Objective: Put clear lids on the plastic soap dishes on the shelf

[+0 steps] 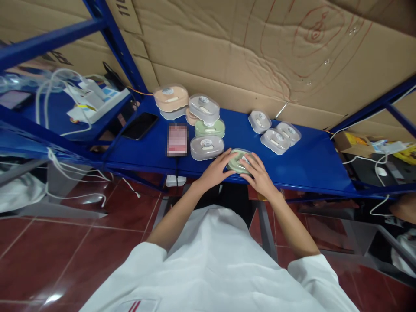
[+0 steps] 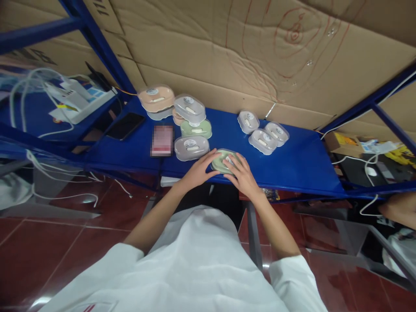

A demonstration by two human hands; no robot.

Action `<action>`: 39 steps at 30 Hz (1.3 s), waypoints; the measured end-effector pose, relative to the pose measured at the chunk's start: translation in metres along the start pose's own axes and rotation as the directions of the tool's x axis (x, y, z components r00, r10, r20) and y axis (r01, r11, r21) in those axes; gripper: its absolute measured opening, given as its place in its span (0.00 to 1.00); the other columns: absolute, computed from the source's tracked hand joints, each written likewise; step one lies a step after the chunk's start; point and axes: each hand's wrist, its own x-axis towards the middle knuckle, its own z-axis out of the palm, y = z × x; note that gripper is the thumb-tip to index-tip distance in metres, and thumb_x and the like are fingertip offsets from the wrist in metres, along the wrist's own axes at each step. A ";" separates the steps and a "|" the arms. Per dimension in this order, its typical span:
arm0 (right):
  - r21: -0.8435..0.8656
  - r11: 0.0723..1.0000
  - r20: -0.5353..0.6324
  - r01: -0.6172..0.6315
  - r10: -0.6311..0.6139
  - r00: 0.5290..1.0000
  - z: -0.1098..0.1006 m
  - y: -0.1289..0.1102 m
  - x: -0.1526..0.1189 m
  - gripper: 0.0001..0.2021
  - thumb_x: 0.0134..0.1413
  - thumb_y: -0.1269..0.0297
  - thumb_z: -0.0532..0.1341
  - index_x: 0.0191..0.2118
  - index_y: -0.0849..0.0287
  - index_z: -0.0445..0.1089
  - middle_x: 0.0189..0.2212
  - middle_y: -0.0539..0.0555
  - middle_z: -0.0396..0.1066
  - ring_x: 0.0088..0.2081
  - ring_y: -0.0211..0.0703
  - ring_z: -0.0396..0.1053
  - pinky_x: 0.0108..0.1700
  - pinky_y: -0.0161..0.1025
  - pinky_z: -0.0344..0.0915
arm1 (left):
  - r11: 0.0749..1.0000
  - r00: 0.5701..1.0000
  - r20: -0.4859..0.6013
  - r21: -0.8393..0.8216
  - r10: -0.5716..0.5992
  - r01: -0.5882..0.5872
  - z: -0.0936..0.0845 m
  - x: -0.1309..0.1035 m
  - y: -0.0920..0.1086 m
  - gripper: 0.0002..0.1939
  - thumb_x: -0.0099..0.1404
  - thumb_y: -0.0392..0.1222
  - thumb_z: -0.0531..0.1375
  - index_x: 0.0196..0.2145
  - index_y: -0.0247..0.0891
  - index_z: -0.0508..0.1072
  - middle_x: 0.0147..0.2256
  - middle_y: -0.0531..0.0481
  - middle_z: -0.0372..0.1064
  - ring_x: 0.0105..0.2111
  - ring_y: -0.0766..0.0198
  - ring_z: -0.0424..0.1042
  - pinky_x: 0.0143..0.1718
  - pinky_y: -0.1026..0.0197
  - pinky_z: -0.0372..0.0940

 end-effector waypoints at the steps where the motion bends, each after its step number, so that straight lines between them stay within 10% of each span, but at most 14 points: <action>1: 0.016 1.000 -0.025 0.001 -0.001 1.000 0.002 0.001 0.000 0.28 0.75 0.55 0.57 0.75 0.49 0.59 0.74 0.58 0.59 0.78 0.60 0.46 0.74 0.66 0.57 | 0.999 0.999 -0.032 0.037 -0.002 0.004 -0.007 -0.005 0.004 0.28 0.76 0.51 0.61 0.70 0.45 0.64 0.72 0.39 0.59 0.72 0.49 0.61 0.70 0.44 0.62; 7: -0.040 0.999 -0.027 0.015 -0.016 1.000 0.005 0.004 0.008 0.28 0.75 0.58 0.57 0.76 0.46 0.57 0.73 0.56 0.61 0.77 0.58 0.51 0.75 0.65 0.56 | 0.918 0.846 -0.529 0.298 -0.068 0.260 -0.111 -0.038 -0.034 0.20 0.78 0.51 0.56 0.61 0.42 0.73 0.62 0.39 0.70 0.65 0.48 0.67 0.69 0.41 0.61; 12: -0.066 0.998 -0.052 0.014 -0.018 0.999 0.010 0.007 0.021 0.27 0.74 0.59 0.58 0.74 0.48 0.59 0.72 0.59 0.63 0.76 0.61 0.52 0.72 0.64 0.59 | 0.798 0.887 -0.437 0.478 -0.148 0.368 -0.170 -0.039 -0.099 0.31 0.74 0.59 0.58 0.66 0.38 0.71 0.66 0.30 0.61 0.67 0.38 0.61 0.67 0.34 0.58; 22: 0.045 0.999 -0.062 -0.013 0.016 0.998 0.012 0.034 0.046 0.27 0.71 0.51 0.63 0.71 0.47 0.63 0.65 0.61 0.67 0.69 0.62 0.63 0.68 0.62 0.65 | 0.823 0.920 -0.375 0.484 -0.113 0.298 -0.182 -0.019 -0.095 0.27 0.79 0.58 0.50 0.59 0.39 0.77 0.60 0.35 0.69 0.59 0.44 0.70 0.63 0.38 0.64; 28: -0.083 0.996 0.046 -0.018 0.022 0.999 0.010 0.066 0.102 0.28 0.72 0.49 0.59 0.72 0.47 0.63 0.66 0.64 0.64 0.69 0.65 0.61 0.66 0.64 0.66 | 0.910 0.982 -0.162 0.415 0.095 -0.019 -0.196 0.056 -0.069 0.21 0.80 0.53 0.52 0.56 0.41 0.77 0.56 0.43 0.75 0.59 0.52 0.73 0.64 0.46 0.67; 33: -0.106 0.992 0.058 0.066 -0.060 0.996 0.020 0.081 0.131 0.25 0.75 0.56 0.58 0.73 0.45 0.62 0.70 0.61 0.63 0.75 0.67 0.52 0.71 0.70 0.56 | 0.863 0.966 0.081 0.435 0.246 -0.256 -0.180 0.107 -0.057 0.18 0.79 0.53 0.56 0.51 0.41 0.79 0.50 0.45 0.79 0.51 0.55 0.79 0.55 0.52 0.74; 39: 0.049 0.999 -0.006 0.016 -0.016 1.000 0.020 0.090 0.121 0.31 0.73 0.58 0.60 0.77 0.42 0.54 0.72 0.57 0.61 0.75 0.61 0.56 0.73 0.66 0.58 | 0.854 0.916 0.204 0.338 0.345 -0.396 -0.157 0.100 -0.063 0.12 0.77 0.48 0.59 0.49 0.41 0.80 0.47 0.45 0.81 0.44 0.58 0.82 0.49 0.55 0.78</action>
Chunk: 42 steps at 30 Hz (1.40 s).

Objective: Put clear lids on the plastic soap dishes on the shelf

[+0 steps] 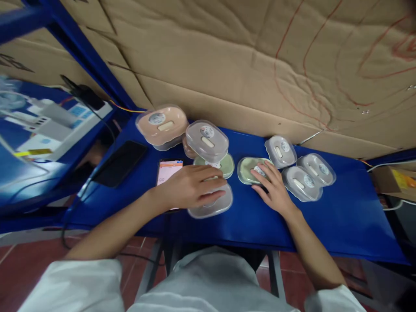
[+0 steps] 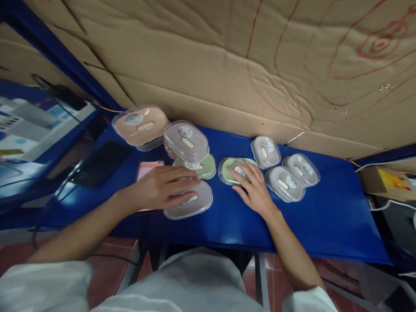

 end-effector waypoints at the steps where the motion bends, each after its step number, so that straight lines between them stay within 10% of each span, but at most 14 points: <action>1: -0.006 1.000 -0.002 -0.011 0.011 1.000 -0.001 0.003 -0.001 0.31 0.73 0.58 0.60 0.76 0.40 0.55 0.72 0.56 0.62 0.74 0.62 0.56 0.74 0.68 0.56 | 1.000 1.000 0.013 -0.027 0.001 0.000 0.003 -0.003 0.000 0.12 0.77 0.47 0.59 0.49 0.42 0.80 0.48 0.45 0.81 0.44 0.58 0.82 0.50 0.55 0.78; 6: 0.008 0.997 -0.010 -0.080 0.080 0.997 -0.006 0.019 0.002 0.31 0.73 0.56 0.60 0.77 0.39 0.54 0.74 0.53 0.59 0.75 0.63 0.54 0.75 0.69 0.54 | 0.995 0.994 0.088 -0.069 -0.063 0.069 0.006 0.000 0.016 0.13 0.78 0.43 0.58 0.55 0.45 0.77 0.52 0.46 0.79 0.50 0.55 0.81 0.55 0.52 0.77; 10: 0.035 0.991 0.045 -0.127 0.126 0.991 -0.011 0.017 -0.003 0.32 0.74 0.54 0.58 0.78 0.43 0.51 0.74 0.55 0.59 0.75 0.61 0.54 0.74 0.64 0.58 | 0.987 0.985 0.087 -0.040 -0.149 0.153 0.013 0.014 0.069 0.15 0.78 0.42 0.58 0.59 0.44 0.75 0.59 0.40 0.75 0.58 0.49 0.78 0.57 0.44 0.77; 18: 0.062 0.995 0.132 -0.081 0.072 0.989 -0.027 -0.035 -0.067 0.32 0.73 0.56 0.61 0.77 0.40 0.54 0.73 0.54 0.60 0.75 0.62 0.55 0.75 0.66 0.57 | 0.887 0.890 -0.028 -0.096 -0.456 0.451 0.084 0.014 0.155 0.31 0.75 0.37 0.62 0.71 0.45 0.61 0.70 0.31 0.60 0.73 0.39 0.58 0.66 0.33 0.69; 28: 0.093 0.993 0.224 0.071 -0.091 0.970 -0.033 -0.017 -0.084 0.32 0.69 0.52 0.65 0.74 0.39 0.59 0.76 0.54 0.55 0.78 0.65 0.45 0.76 0.74 0.47 | 0.915 0.914 -0.051 0.010 -0.402 0.403 0.104 -0.004 0.155 0.23 0.74 0.40 0.65 0.64 0.41 0.68 0.62 0.35 0.71 0.68 0.42 0.68 0.62 0.41 0.74; 35: 0.158 0.981 0.195 0.113 -0.143 0.970 -0.034 -0.004 -0.091 0.42 0.69 0.58 0.66 0.79 0.40 0.45 0.79 0.55 0.43 0.78 0.63 0.44 0.73 0.66 0.61 | 0.948 0.955 -0.051 0.111 -0.293 0.297 0.102 -0.002 0.149 0.18 0.74 0.37 0.65 0.59 0.35 0.71 0.58 0.34 0.75 0.65 0.43 0.72 0.59 0.46 0.77; 42: 0.058 0.997 0.226 0.046 -0.058 0.972 -0.032 -0.010 -0.092 0.31 0.69 0.56 0.66 0.74 0.42 0.61 0.77 0.57 0.52 0.78 0.64 0.47 0.72 0.65 0.63 | 0.951 0.965 -0.031 0.164 -0.262 0.263 0.107 -0.002 0.142 0.18 0.75 0.38 0.64 0.59 0.34 0.71 0.60 0.33 0.74 0.65 0.43 0.72 0.59 0.46 0.76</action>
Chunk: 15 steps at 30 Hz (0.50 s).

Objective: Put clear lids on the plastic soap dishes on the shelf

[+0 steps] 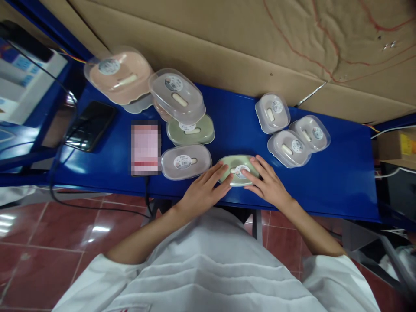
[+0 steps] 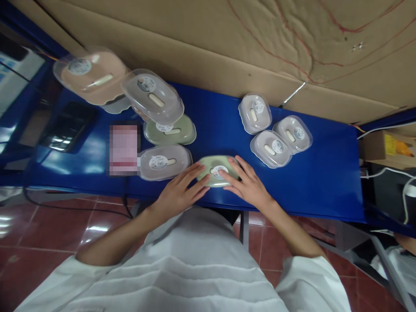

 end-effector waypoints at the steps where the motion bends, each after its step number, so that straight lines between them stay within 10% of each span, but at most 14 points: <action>1: -0.003 1.000 0.007 -0.010 0.010 1.000 -0.001 -0.001 0.002 0.30 0.69 0.55 0.65 0.73 0.42 0.62 0.77 0.57 0.53 0.77 0.64 0.48 0.72 0.65 0.62 | 1.000 1.000 0.022 0.002 -0.001 0.001 -0.003 0.001 0.001 0.19 0.75 0.37 0.63 0.61 0.34 0.71 0.62 0.33 0.72 0.66 0.43 0.70 0.61 0.46 0.75; 10: -0.187 0.950 -0.052 -0.251 0.246 0.968 -0.035 -0.001 0.073 0.32 0.74 0.49 0.57 0.76 0.55 0.57 0.77 0.65 0.49 0.78 0.69 0.42 0.75 0.71 0.44 | 0.979 0.981 0.014 0.056 -0.195 0.194 -0.081 -0.003 -0.034 0.28 0.73 0.44 0.66 0.67 0.40 0.67 0.67 0.34 0.66 0.68 0.40 0.66 0.67 0.34 0.64; 15: -0.042 0.981 -0.108 -0.190 0.185 0.977 -0.037 -0.022 0.179 0.32 0.75 0.48 0.53 0.77 0.54 0.52 0.78 0.62 0.47 0.77 0.65 0.45 0.75 0.67 0.46 | 0.966 0.960 0.122 0.097 -0.252 0.241 -0.064 -0.020 -0.047 0.26 0.73 0.49 0.65 0.64 0.41 0.71 0.65 0.34 0.67 0.67 0.35 0.66 0.64 0.31 0.65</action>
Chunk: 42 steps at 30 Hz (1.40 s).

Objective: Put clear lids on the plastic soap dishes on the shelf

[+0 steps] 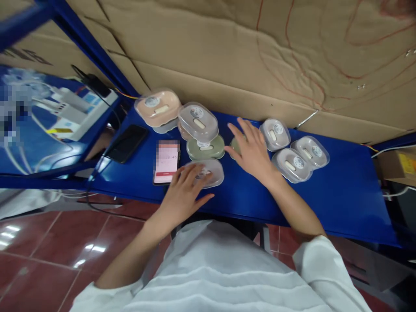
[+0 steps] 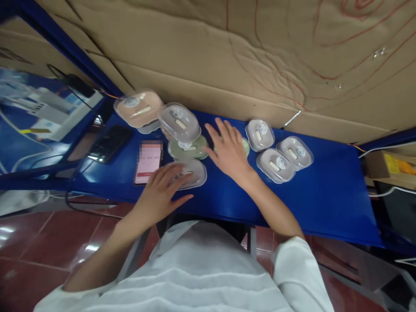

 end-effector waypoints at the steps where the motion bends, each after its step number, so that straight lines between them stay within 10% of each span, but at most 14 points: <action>1: 0.040 0.999 -0.003 0.025 -0.025 1.000 0.006 -0.012 0.021 0.34 0.74 0.46 0.55 0.77 0.53 0.51 0.78 0.61 0.46 0.77 0.66 0.45 0.75 0.68 0.47 | 1.000 1.000 0.004 -0.006 0.026 -0.026 0.007 0.002 0.003 0.24 0.74 0.47 0.64 0.64 0.41 0.71 0.66 0.35 0.67 0.67 0.36 0.66 0.65 0.31 0.64; 6: 0.172 0.985 0.051 -0.016 0.007 0.999 0.034 -0.038 0.088 0.38 0.66 0.47 0.66 0.75 0.52 0.55 0.77 0.63 0.49 0.72 0.69 0.57 0.68 0.67 0.61 | 0.949 0.967 -0.028 -0.188 0.252 -0.252 0.016 0.025 -0.002 0.21 0.77 0.44 0.61 0.65 0.44 0.71 0.66 0.39 0.68 0.68 0.48 0.66 0.69 0.39 0.63; 10: 0.306 0.952 0.009 -0.017 0.015 1.000 0.025 0.016 0.080 0.36 0.63 0.49 0.68 0.71 0.56 0.60 0.73 0.65 0.57 0.72 0.62 0.59 0.72 0.60 0.59 | 0.968 0.989 -0.109 -0.221 0.099 -0.121 -0.004 0.047 -0.050 0.18 0.77 0.43 0.60 0.62 0.42 0.73 0.62 0.39 0.70 0.63 0.49 0.70 0.65 0.42 0.68; 15: 0.373 0.928 0.024 -0.026 0.018 1.000 0.005 0.092 0.050 0.33 0.62 0.41 0.66 0.65 0.53 0.66 0.68 0.64 0.64 0.71 0.59 0.61 0.72 0.59 0.57 | 0.992 0.992 0.088 -0.096 0.092 -0.084 -0.005 0.080 -0.094 0.29 0.71 0.50 0.66 0.66 0.39 0.70 0.66 0.34 0.65 0.68 0.39 0.64 0.66 0.36 0.66; 19: 0.328 0.943 0.063 -0.064 0.046 0.997 -0.003 0.103 0.040 0.25 0.69 0.46 0.60 0.64 0.52 0.69 0.66 0.60 0.70 0.66 0.56 0.68 0.69 0.56 0.62 | 0.989 0.986 0.136 -0.120 0.099 -0.083 0.005 0.105 -0.091 0.24 0.78 0.54 0.58 0.65 0.42 0.71 0.62 0.41 0.72 0.63 0.47 0.71 0.63 0.44 0.69; 24: -0.088 0.970 -0.100 -0.226 0.217 0.971 -0.025 0.078 0.029 0.19 0.72 0.65 0.53 0.61 0.59 0.74 0.62 0.65 0.73 0.66 0.64 0.65 0.67 0.64 0.58 | 0.996 0.994 -0.072 0.011 0.085 -0.084 0.010 0.108 -0.070 0.18 0.80 0.43 0.52 0.59 0.37 0.76 0.57 0.37 0.75 0.58 0.47 0.75 0.59 0.44 0.70; 31: 0.043 0.999 0.376 -0.032 0.014 0.927 -0.044 0.054 -0.022 0.25 0.62 0.59 0.69 0.63 0.49 0.70 0.63 0.57 0.72 0.62 0.59 0.72 0.60 0.57 0.69 | 0.963 0.956 0.121 -0.001 0.268 -0.270 0.016 0.074 -0.060 0.19 0.74 0.38 0.60 0.61 0.37 0.73 0.61 0.37 0.73 0.60 0.47 0.73 0.59 0.47 0.68; 42: -0.142 0.987 -0.059 -0.080 0.072 0.996 -0.024 0.054 -0.038 0.20 0.73 0.71 0.52 0.63 0.57 0.73 0.62 0.61 0.74 0.65 0.58 0.69 0.67 0.58 0.59 | 0.980 0.993 0.013 -0.166 0.114 -0.110 0.019 0.090 -0.060 0.17 0.81 0.43 0.50 0.56 0.36 0.75 0.50 0.40 0.81 0.52 0.50 0.78 0.56 0.46 0.66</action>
